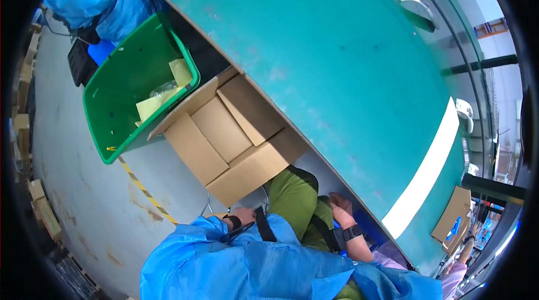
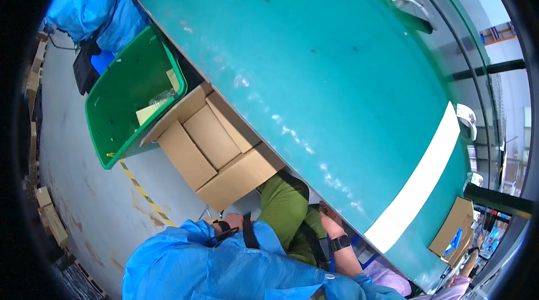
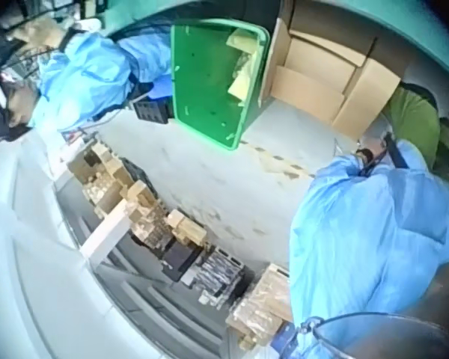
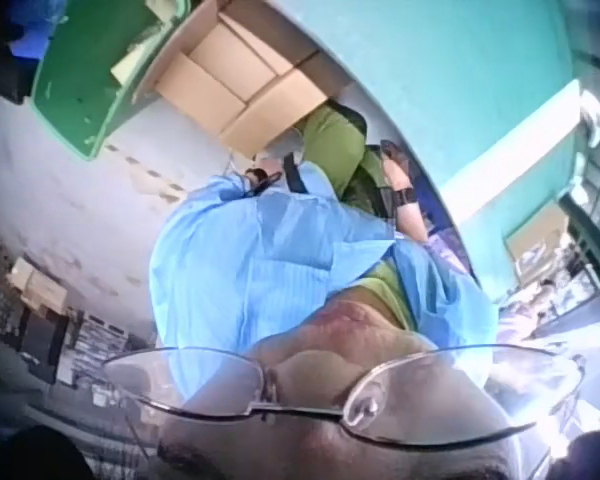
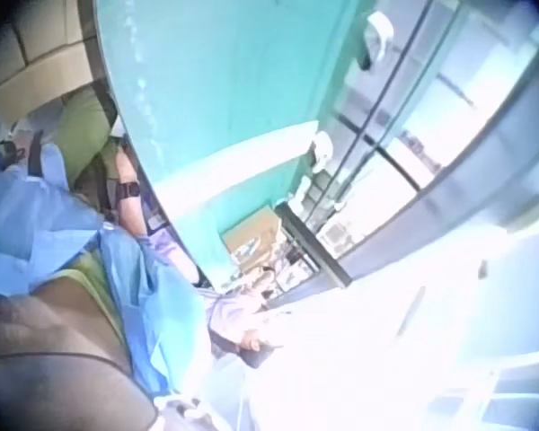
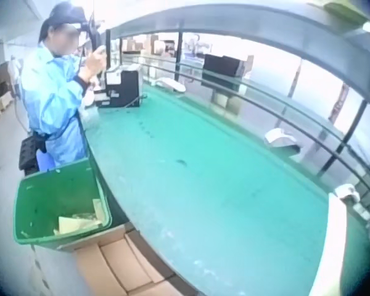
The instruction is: Manually attaching adhesive tape and small wires to electronic components and packing them into boxes.
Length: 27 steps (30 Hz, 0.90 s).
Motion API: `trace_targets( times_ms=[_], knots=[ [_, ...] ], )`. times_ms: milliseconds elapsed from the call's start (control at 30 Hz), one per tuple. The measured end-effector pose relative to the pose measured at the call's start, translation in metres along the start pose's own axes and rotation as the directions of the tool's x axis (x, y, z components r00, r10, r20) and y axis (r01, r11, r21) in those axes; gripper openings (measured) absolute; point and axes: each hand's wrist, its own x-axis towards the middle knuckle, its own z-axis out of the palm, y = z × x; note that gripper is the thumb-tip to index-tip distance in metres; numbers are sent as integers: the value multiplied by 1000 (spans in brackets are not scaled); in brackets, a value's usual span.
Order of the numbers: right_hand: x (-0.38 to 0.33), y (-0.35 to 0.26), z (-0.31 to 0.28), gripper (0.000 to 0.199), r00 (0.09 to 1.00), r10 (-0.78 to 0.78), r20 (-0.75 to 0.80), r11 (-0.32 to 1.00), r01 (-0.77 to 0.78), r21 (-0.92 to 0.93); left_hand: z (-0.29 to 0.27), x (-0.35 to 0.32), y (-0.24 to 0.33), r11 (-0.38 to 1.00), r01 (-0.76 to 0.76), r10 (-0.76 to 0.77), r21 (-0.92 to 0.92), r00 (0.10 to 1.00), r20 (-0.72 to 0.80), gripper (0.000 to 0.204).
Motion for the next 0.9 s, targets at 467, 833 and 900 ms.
trace_targets(
  times_ms=[467, 833, 900],
  knots=[
    [16, -19, 13, 24, 954, -18, -299, 985, 68, 157, -165, -22, 13, 874, -480, 483, -70, 846, 227, 37],
    [130, -188, 29, 68, 735, -474, -485, 879, 367, -303, -289, -18, 31, 650, -238, -419, -721, 680, -602, 62],
    [150, -206, 26, 71, 866, -324, -381, 935, 230, -272, -283, 17, 26, 265, -312, -561, -913, 719, -409, 65]
  ],
)
